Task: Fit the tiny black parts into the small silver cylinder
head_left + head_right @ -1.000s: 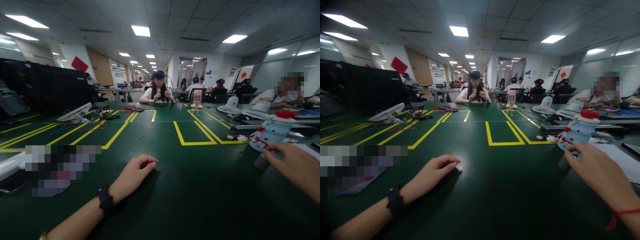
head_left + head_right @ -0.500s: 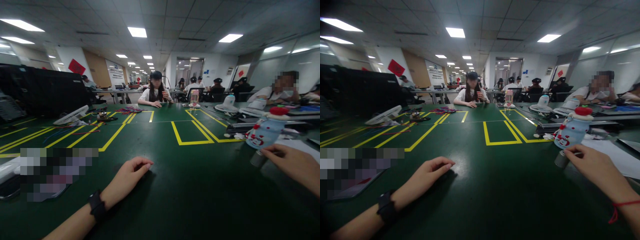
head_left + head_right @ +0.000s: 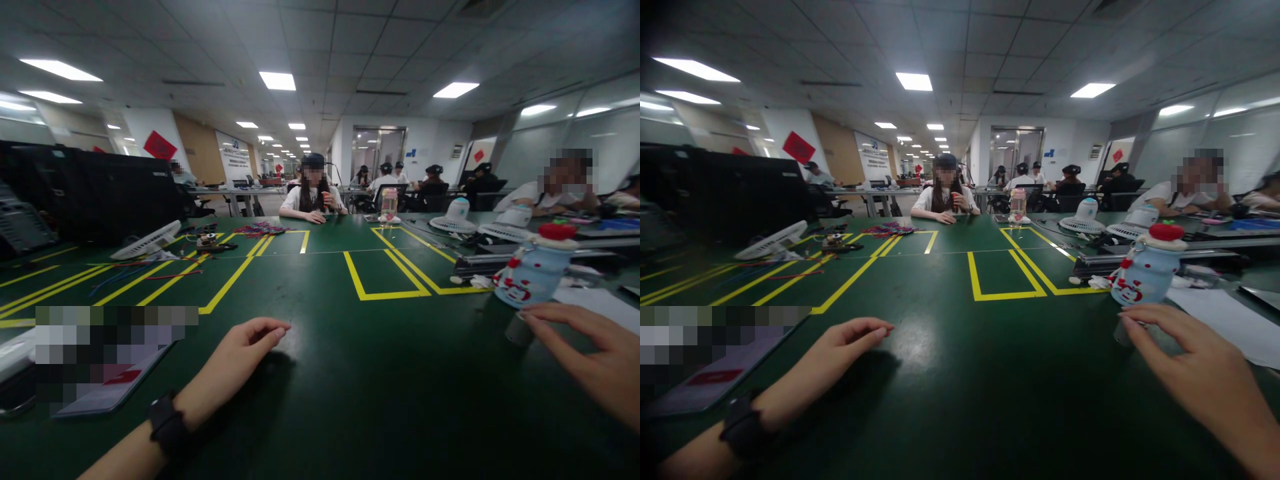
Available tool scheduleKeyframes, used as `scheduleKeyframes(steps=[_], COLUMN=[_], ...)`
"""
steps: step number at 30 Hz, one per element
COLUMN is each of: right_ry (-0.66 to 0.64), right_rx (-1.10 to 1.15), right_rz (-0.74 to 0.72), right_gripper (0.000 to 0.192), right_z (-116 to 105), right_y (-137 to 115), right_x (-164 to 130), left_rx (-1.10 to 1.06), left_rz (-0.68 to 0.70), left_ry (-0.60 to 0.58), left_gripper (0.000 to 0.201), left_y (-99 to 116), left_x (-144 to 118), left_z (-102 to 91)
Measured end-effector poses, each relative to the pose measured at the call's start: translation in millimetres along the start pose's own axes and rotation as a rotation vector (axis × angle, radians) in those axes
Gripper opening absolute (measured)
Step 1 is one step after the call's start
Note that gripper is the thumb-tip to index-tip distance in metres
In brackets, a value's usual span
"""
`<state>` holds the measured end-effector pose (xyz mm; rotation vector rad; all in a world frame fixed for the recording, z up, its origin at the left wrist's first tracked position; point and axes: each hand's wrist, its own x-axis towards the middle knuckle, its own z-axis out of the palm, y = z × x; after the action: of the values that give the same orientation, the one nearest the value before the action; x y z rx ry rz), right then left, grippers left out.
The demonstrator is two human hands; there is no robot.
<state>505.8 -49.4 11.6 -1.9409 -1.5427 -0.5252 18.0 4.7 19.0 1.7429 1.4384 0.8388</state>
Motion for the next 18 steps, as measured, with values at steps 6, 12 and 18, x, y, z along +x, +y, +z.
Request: scheduleKeyframes(steps=[6, 12, 18], right_ry=[-0.141, -0.329, -0.365], right_rx=[0.03, 0.091, 0.102], right_rz=[0.114, 0.216, 0.227], right_gripper=[0.06, 0.055, 0.058], right_z=[24.1, 27.1, 13.8], right_y=[33.7, 42.5, 22.8], right_x=[23.6, 30.9, 27.8], left_rx=[0.234, 0.323, 0.411], left_rz=[-0.037, -0.109, -0.136], left_ry=[0.147, 0.086, 0.073], left_gripper=[0.032, 0.033, 0.036], left_y=[-22.5, -44.8, -54.7], left_x=[-7.3, -26.7, -43.5], left_z=[-43.3, -65.8, -70.3])
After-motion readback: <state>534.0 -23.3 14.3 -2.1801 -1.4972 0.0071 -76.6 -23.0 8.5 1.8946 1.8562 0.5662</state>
